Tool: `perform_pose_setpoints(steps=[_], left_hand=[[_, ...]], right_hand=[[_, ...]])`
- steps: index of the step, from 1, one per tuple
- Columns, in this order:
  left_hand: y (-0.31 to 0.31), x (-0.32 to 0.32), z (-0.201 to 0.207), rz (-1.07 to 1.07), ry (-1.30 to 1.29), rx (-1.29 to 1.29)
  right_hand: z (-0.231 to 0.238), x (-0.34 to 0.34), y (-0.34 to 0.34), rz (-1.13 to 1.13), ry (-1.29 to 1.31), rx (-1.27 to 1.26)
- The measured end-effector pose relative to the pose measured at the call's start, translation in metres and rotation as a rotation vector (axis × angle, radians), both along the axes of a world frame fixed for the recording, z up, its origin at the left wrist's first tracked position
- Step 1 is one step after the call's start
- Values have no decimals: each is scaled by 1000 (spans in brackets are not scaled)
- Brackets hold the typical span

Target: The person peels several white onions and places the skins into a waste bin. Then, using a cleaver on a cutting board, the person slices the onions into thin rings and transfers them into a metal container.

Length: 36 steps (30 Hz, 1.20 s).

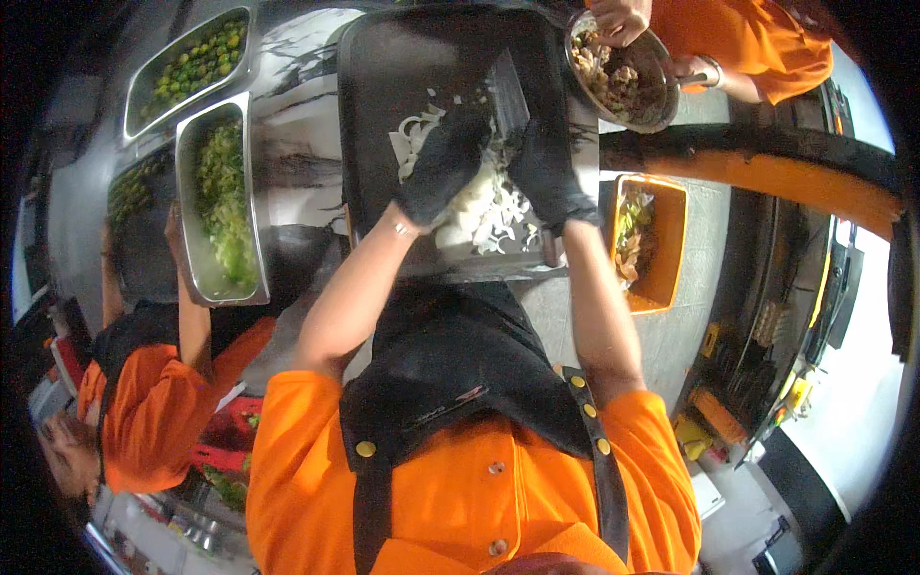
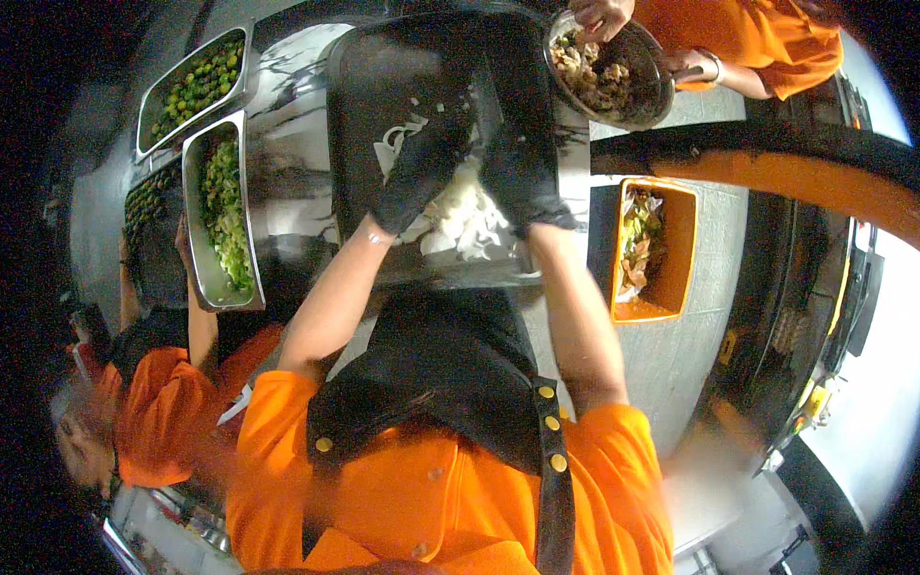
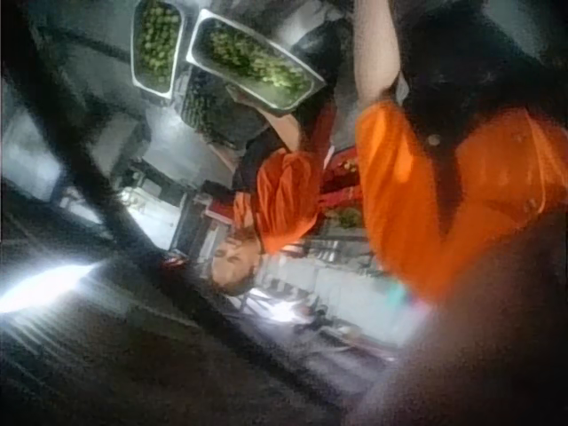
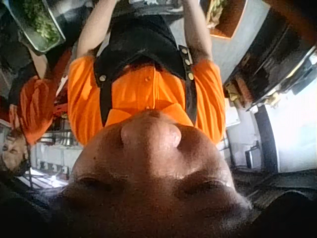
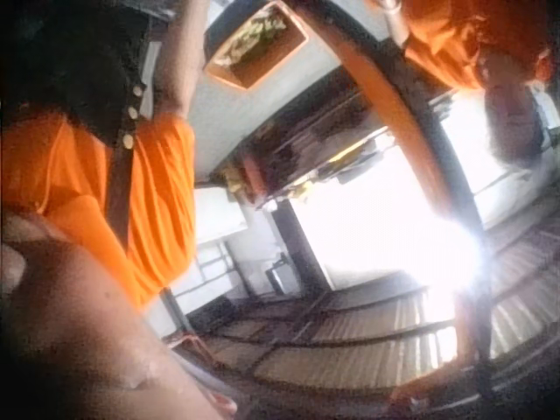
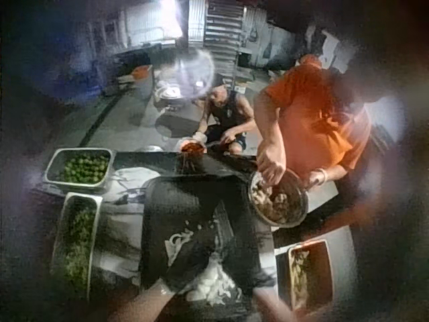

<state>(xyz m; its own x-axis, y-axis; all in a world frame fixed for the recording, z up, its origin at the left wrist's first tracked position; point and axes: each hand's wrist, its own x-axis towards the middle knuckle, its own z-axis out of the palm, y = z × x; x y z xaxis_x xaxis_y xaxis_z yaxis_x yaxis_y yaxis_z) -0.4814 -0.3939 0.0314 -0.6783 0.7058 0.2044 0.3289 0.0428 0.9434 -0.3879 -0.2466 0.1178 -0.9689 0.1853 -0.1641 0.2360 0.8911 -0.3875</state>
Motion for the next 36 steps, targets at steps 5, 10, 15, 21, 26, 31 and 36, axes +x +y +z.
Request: perform_pose_setpoints(steps=[5, 10, 15, 21, 26, 31, 36], left_hand=[[-55, 50, 48, -18, 576, -379], [-43, 94, 33, 307, 522, -568], [-37, 81, -12, 427, 643, -637], [-41, 73, -7, 371, 650, -517], [-44, 70, -28, 375, 716, -561], [-37, 70, 4, 400, 626, -523], [-41, 64, -19, 439, 657, -497]], right_hand=[[-15, 65, -25, 180, 50, 318], [-30, 68, -63, 71, 65, 471], [-5, 42, -24, 54, -60, 56], [-4, 56, -89, -271, -33, -121], [6, 38, -67, -23, -52, -8], [-26, 51, -102, -229, 37, -15], [24, 53, -100, -249, -249, -123]])
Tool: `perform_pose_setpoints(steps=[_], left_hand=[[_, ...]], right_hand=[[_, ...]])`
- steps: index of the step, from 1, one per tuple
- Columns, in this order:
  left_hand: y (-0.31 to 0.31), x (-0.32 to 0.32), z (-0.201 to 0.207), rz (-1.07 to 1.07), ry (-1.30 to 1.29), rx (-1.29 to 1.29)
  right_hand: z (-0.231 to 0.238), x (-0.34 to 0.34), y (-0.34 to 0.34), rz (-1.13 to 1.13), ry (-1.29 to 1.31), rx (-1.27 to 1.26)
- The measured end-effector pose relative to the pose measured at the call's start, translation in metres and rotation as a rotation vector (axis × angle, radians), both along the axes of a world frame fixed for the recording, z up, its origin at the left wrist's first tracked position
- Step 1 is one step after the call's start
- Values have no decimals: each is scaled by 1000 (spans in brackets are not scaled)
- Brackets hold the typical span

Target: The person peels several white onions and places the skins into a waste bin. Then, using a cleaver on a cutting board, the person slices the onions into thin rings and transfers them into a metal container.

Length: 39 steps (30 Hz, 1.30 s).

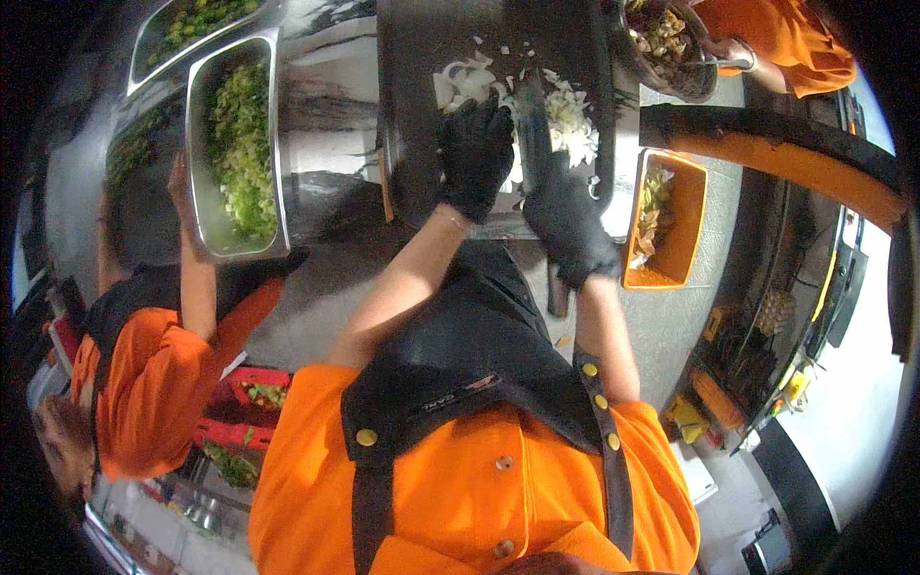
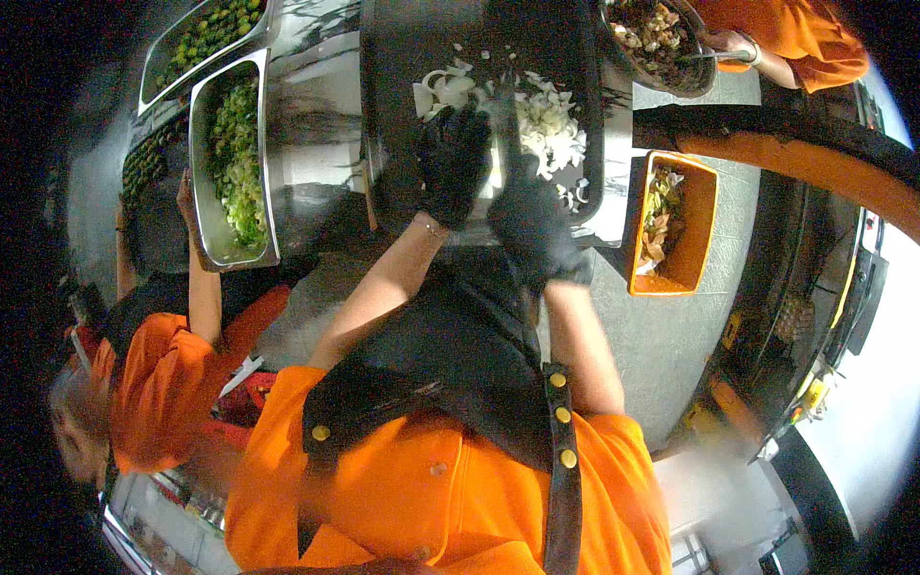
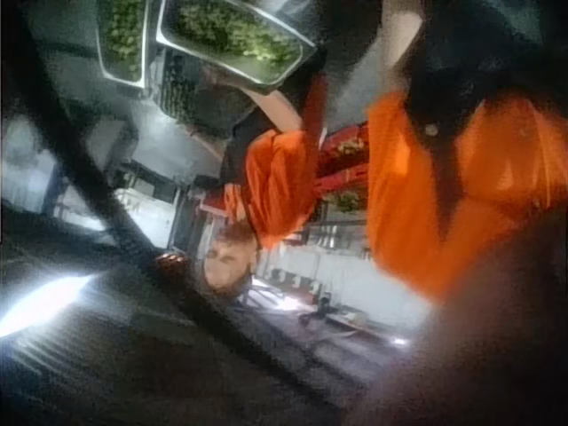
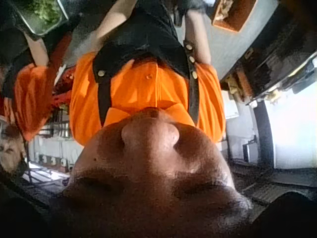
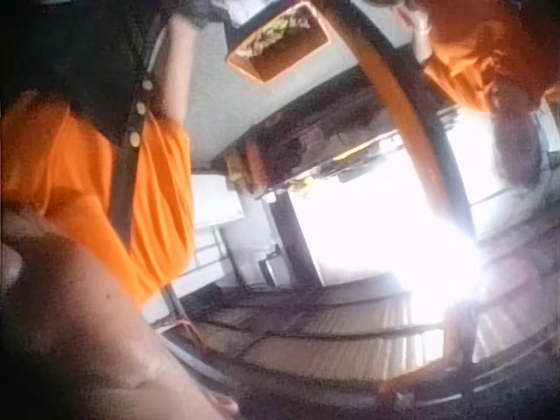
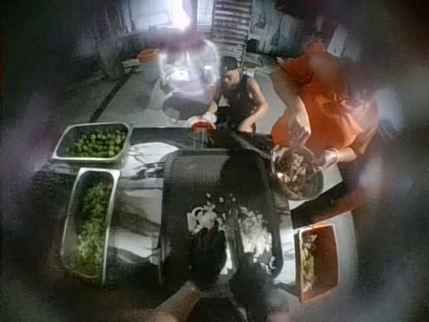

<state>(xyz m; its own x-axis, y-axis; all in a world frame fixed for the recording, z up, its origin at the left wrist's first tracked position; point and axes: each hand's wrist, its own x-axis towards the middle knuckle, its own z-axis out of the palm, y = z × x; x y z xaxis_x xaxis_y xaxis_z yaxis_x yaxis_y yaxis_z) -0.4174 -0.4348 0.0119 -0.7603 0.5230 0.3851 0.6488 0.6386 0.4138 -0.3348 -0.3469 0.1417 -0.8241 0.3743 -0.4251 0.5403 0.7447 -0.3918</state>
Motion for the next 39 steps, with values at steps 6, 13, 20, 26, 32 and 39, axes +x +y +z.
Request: perform_pose_setpoints(steps=[6, 13, 20, 26, 32, 39], left_hand=[[-3, 6, -3, -44, -30, 44], [0, -3, -7, -85, -54, 78], [-37, 17, 55, -352, -84, 27], [-24, 65, 42, -413, -1481, 429], [-13, 70, -25, -448, -1046, 650], [-14, 37, 13, -324, -393, 367]], right_hand=[[-21, -26, 15, -46, 210, -12], [-72, -24, 34, 218, 353, 103], [-13, 25, 61, 222, 248, 107], [-51, 1, 69, 204, 298, 121], [-48, 37, 33, 97, 201, 49], [-32, 36, 26, 75, 346, -65]])
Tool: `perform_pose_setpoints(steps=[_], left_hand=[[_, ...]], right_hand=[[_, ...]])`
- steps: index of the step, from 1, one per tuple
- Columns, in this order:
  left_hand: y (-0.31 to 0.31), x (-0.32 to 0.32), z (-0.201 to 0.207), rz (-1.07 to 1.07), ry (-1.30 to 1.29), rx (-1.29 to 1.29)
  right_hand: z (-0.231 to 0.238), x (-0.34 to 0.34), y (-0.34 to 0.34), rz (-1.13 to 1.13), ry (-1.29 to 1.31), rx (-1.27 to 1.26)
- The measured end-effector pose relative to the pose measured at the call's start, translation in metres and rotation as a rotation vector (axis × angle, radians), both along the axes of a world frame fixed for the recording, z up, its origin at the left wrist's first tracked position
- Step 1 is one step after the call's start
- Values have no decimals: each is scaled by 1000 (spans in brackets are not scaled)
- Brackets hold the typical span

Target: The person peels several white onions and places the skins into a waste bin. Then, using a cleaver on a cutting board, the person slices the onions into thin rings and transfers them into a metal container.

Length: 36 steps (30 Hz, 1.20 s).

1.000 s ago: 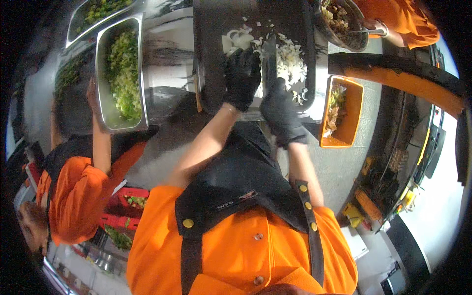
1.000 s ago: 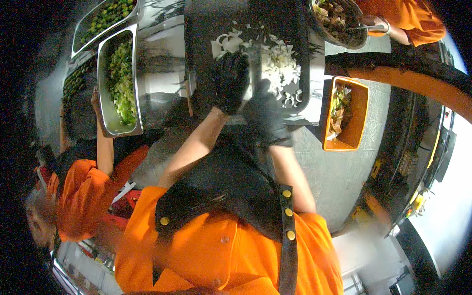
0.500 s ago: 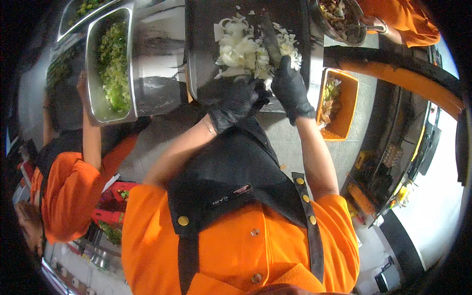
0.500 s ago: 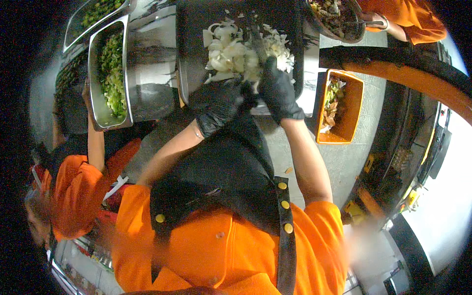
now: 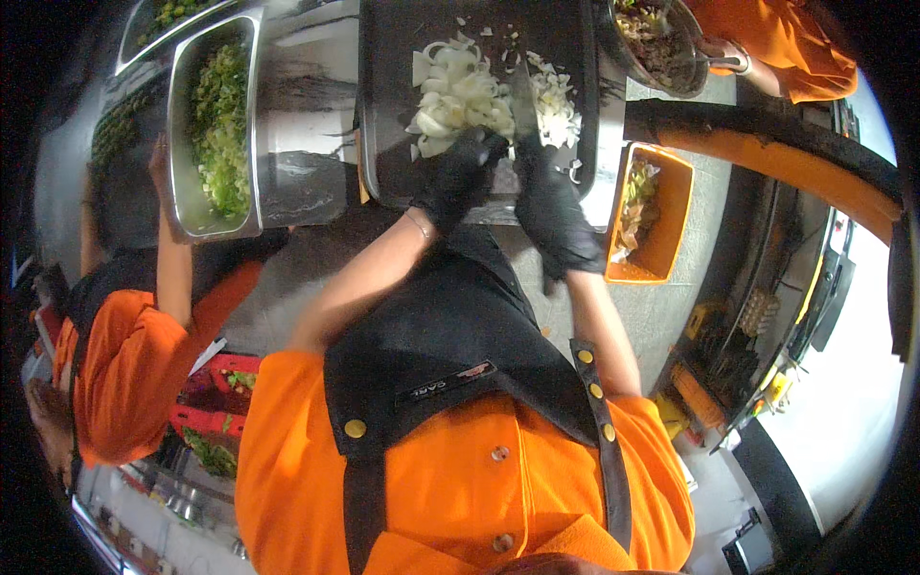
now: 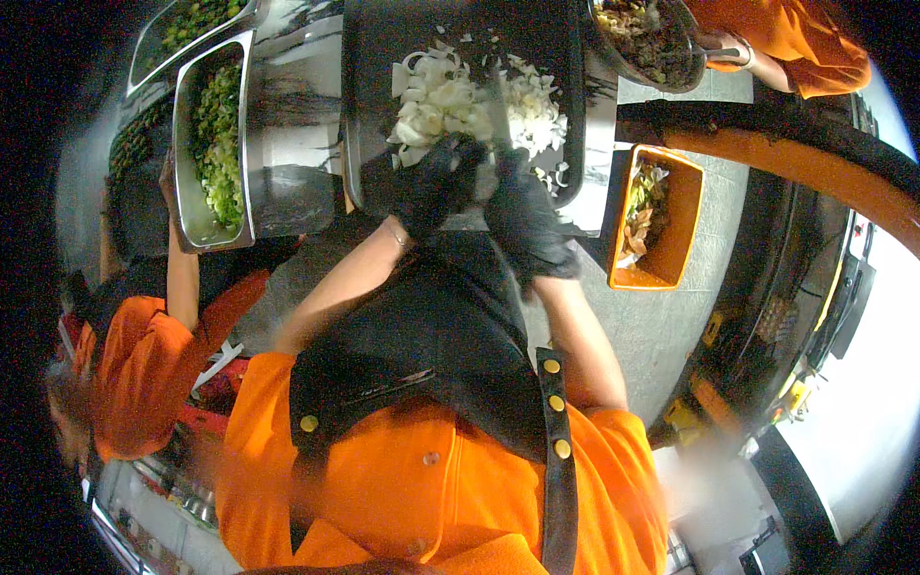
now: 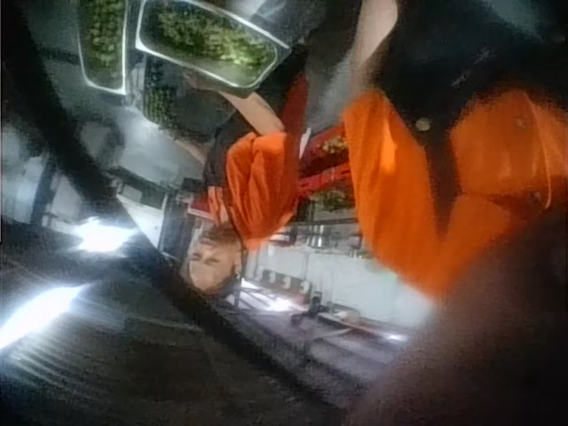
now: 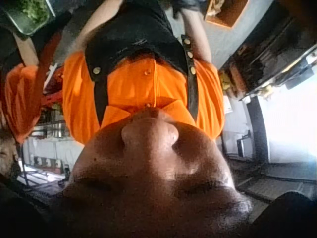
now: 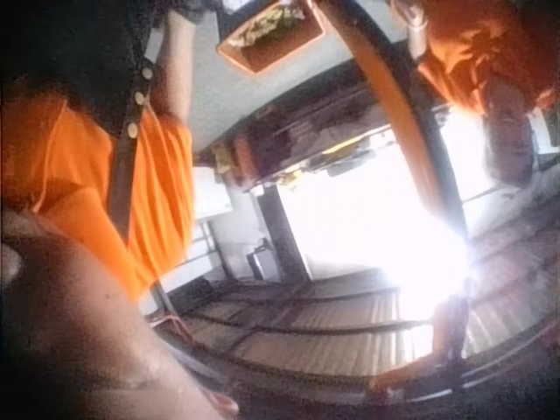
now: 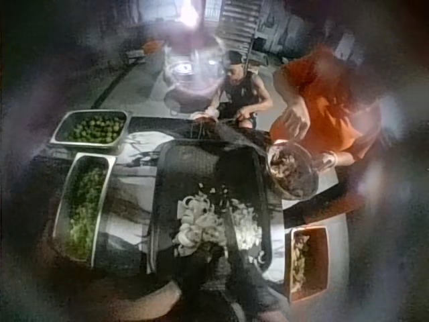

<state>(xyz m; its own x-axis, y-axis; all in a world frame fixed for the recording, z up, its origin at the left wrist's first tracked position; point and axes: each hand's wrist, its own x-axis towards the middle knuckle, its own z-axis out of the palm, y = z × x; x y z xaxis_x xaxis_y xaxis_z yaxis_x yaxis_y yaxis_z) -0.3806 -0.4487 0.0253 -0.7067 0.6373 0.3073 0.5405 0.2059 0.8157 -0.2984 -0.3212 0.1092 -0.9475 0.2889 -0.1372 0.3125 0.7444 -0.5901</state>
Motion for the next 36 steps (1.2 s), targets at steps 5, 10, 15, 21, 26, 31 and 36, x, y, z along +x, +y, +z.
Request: perform_pose_setpoints(steps=[5, 10, 15, 21, 26, 31, 36], left_hand=[[-5, 3, 6, 31, -76, -30], [14, -7, 20, 200, -721, 227], [9, -15, -12, 227, -282, 38], [-12, -18, 19, 162, 71, -22], [6, -68, 57, 275, 405, -291], [10, -110, 20, 131, 686, -399], [22, -102, 24, 193, 408, -261]], right_hand=[[3, -29, 25, 121, -223, 133], [-28, -17, -2, -10, 17, 142], [28, -24, -20, -144, -253, -67], [19, -52, 40, 66, -204, 137], [7, -23, 62, 90, -73, 209], [-13, -14, 22, -18, -2, 356], [23, -24, 28, 77, -232, 207]])
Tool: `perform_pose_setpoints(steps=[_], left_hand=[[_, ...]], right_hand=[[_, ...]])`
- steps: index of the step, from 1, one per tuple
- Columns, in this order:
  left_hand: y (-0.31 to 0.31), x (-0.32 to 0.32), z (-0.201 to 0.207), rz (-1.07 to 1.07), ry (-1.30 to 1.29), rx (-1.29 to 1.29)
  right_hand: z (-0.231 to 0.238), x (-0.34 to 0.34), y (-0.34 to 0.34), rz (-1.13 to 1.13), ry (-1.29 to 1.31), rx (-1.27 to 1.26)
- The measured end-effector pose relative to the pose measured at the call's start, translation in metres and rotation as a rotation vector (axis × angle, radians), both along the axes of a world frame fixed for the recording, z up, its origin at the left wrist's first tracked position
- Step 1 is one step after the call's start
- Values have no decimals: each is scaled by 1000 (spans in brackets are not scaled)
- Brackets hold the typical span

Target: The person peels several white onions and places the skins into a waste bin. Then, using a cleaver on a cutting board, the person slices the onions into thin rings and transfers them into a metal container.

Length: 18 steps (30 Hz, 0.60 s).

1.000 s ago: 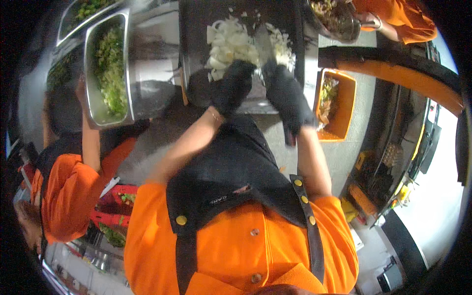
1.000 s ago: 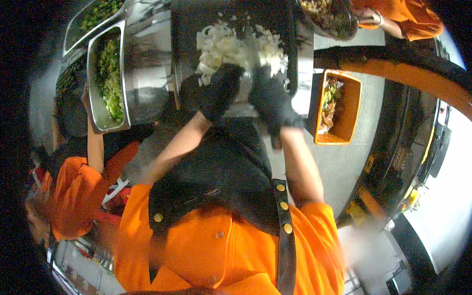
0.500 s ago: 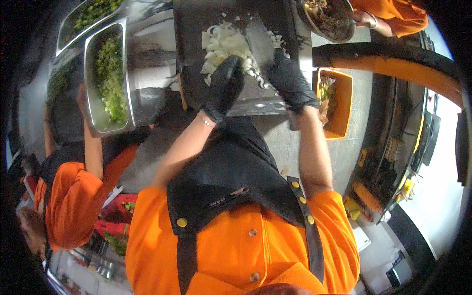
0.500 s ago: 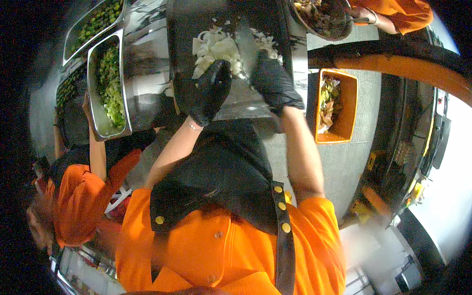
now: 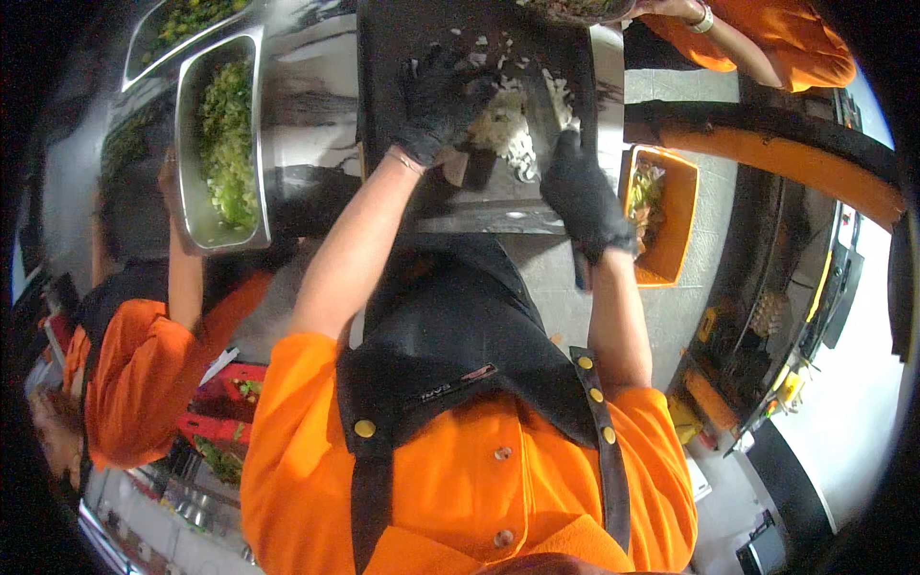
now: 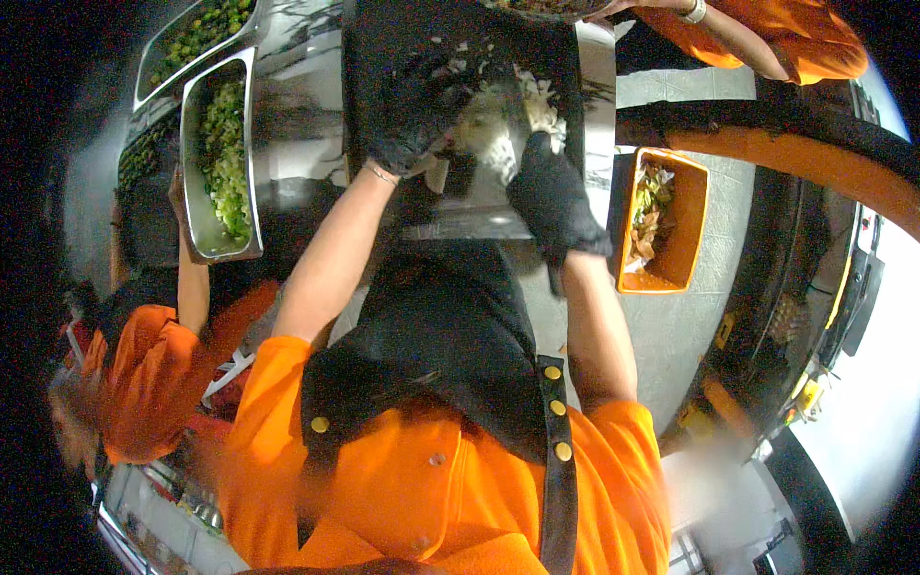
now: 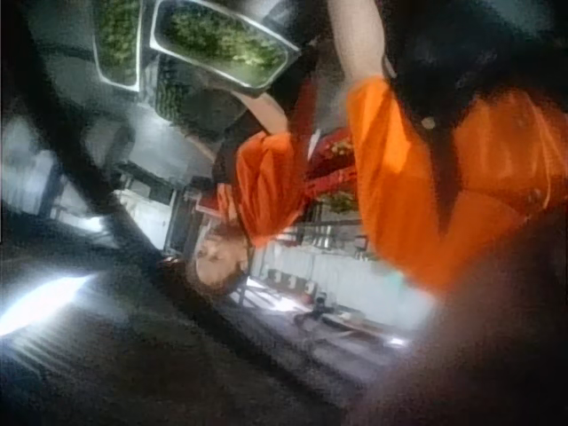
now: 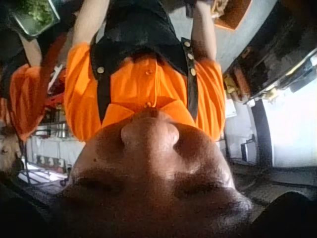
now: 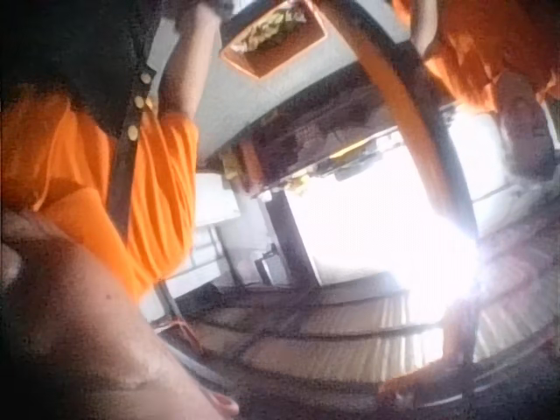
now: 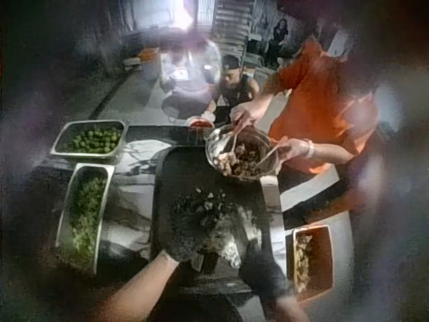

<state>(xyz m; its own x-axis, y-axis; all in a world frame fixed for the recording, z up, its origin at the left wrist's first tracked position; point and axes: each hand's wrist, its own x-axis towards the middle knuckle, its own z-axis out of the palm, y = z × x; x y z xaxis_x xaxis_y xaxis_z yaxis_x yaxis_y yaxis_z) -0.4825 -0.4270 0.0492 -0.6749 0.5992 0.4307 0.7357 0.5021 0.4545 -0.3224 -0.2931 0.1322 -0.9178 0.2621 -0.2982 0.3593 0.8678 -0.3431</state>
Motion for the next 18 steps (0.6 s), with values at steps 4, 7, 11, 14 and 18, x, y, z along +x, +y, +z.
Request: perform_pose_setpoints(steps=[4, 7, 11, 14, 18], left_hand=[[3, -2, -38, -38, -136, 80], [0, 2, -61, 45, -170, 32], [1, 22, -40, 70, -30, 19], [-5, 37, -14, 88, 54, 100], [-6, 37, -14, 62, 81, 115]], right_hand=[[-37, 7, -22, -110, 236, 77], [13, -15, -2, -172, 84, -124], [-22, 9, -37, -276, 125, -42], [-15, 0, -9, 141, 142, 330], [16, -16, -4, -157, 73, -63]])
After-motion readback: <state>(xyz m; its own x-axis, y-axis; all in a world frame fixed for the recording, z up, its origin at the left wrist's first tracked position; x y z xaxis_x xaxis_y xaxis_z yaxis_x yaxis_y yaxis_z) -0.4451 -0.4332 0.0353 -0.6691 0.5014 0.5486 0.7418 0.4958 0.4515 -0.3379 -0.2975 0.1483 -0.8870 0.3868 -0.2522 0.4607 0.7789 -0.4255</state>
